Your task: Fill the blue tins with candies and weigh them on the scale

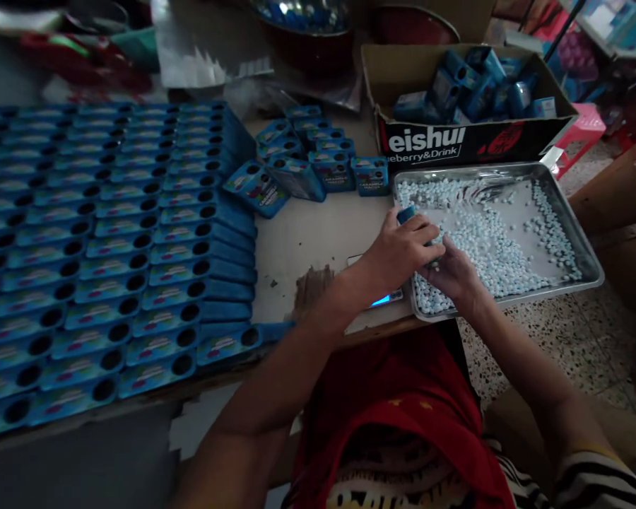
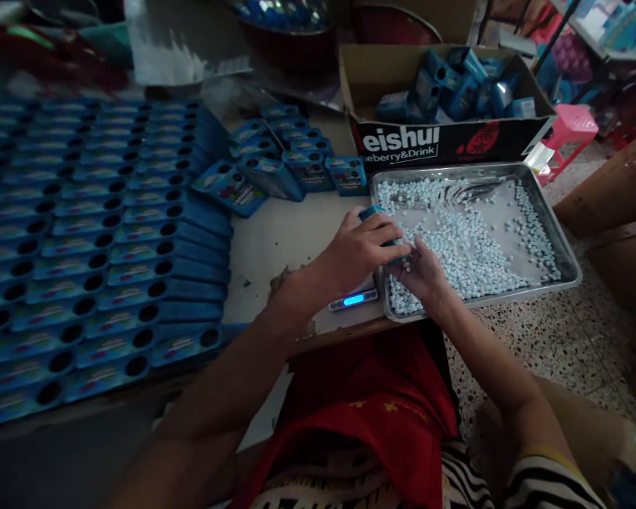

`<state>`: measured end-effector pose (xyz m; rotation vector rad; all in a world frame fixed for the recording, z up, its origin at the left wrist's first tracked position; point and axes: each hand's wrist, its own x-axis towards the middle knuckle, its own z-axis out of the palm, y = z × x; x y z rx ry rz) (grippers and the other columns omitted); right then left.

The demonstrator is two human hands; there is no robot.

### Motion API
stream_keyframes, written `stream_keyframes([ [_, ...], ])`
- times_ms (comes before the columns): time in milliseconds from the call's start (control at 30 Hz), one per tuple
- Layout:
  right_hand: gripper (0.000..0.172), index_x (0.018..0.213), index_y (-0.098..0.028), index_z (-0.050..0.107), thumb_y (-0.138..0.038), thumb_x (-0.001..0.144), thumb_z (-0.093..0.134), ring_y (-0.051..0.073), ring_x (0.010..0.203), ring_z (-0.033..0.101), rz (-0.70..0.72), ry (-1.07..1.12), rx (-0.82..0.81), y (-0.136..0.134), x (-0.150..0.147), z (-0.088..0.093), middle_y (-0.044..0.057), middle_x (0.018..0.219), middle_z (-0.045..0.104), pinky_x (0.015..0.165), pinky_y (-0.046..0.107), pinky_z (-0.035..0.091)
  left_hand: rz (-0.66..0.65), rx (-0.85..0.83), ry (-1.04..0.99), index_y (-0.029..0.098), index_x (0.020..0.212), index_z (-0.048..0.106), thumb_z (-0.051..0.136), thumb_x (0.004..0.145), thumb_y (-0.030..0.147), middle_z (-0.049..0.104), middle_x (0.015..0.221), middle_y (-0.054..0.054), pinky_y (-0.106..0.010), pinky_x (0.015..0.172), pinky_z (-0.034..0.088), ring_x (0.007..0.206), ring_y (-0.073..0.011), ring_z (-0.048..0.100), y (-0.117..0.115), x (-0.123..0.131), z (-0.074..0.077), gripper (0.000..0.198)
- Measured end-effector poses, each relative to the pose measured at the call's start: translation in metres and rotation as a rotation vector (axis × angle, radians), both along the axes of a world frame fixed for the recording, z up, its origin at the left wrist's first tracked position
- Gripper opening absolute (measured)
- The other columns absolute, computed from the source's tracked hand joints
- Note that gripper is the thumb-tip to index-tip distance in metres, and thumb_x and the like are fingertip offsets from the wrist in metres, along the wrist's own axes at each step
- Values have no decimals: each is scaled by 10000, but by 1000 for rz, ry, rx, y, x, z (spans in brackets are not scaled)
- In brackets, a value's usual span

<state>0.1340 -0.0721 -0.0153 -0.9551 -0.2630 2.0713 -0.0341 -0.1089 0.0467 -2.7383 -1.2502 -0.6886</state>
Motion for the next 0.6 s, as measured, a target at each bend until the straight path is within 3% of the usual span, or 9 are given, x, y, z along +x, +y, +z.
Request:
stream_keyframes([
  [167, 234, 1004, -222, 631, -246, 1102, 420, 152, 694, 647, -147, 105, -154, 6, -3, -9, -15, 752, 676, 666, 264, 633, 36, -1, -78, 306, 1171, 790, 595, 996, 39, 785, 1237, -57, -599, 1162, 403, 1284, -275, 621, 13, 7, -13, 374],
  [367, 141, 1018, -234, 621, -286, 1064, 498, 195, 784, 677, -140, 51, -153, 11, -1, -18, 13, 808, 690, 728, 344, 667, 198, -74, -265, 345, 1129, 820, 684, 947, 89, 800, 1181, -33, -499, 1121, 438, 1216, -266, 640, 21, 5, -30, 342],
  [467, 61, 1000, -217, 624, -203, 996, 565, 198, 805, 699, -85, 31, -135, 11, 5, -17, 34, 818, 697, 735, 330, 674, 292, -153, -532, 289, 1112, 815, 730, 924, 150, 795, 1158, -43, -432, 1063, 517, 1137, -248, 683, 15, -10, -43, 250],
  [600, 226, 1057, -181, 672, -71, 860, 656, 116, 712, 650, 88, -91, -16, 8, 18, -7, 35, 846, 712, 595, 176, 579, 492, -243, -1008, 225, 1139, 769, 863, 820, 300, 782, 1114, -33, -349, 981, 587, 1041, -216, 731, -20, -42, -65, 341],
])
